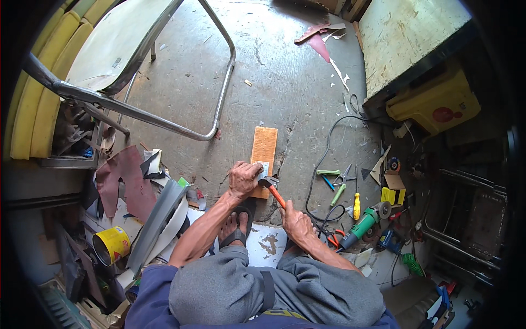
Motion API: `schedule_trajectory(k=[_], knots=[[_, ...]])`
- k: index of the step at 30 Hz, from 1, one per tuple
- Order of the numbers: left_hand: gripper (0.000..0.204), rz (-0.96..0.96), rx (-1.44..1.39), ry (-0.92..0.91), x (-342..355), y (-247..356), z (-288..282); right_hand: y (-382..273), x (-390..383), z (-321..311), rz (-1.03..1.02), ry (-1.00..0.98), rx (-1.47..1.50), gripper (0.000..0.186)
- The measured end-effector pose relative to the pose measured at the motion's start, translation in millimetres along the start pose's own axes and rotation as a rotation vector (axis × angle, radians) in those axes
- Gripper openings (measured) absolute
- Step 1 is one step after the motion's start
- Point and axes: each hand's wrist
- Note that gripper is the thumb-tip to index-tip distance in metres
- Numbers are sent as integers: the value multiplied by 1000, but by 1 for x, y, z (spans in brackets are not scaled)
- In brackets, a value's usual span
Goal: The person uses a hammer to secure a metal bracket to a small block of wood while sitting on the floor next to a metal folding chair frame.
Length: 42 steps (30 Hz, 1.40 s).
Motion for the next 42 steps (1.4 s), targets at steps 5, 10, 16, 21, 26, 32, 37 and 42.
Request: schedule_trajectory(k=[5, 10, 16, 21, 26, 32, 37, 42], knots=[[5, -179, 76, -115, -1, 9, 4, -9, 0, -10, 21, -15, 39, 29], [11, 199, 42, -40, -8, -13, -9, -14, -1, -13, 59, -65, 17, 30], [14, -313, -101, 114, 11, 1, -3, -12, 0, -14, 52, -54, 45, 30], [16, -294, -222, 140, -3, -9, 1, -7, 2, -9, 1, 13, 53, 28], [17, -316, -233, 106, -25, -6, 6, -5, 2, -4, 6, 21, 74, 28], [17, -270, -196, 94, -21, -5, 4, -4, 1, -4, 11, 29, 70, 28], [17, -194, -129, 44, -17, -1, -2, -4, 2, -3, 21, 15, 73, 28], [18, -156, -92, 24, -16, -5, -1, -11, 2, -10, 45, -16, 88, 28]])
Point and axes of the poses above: each hand's wrist, its own x-axis towards the middle knuckle, its own z-axis out of the palm, y = z × x, and after that the axes turned 3 degrees about z, right-handed
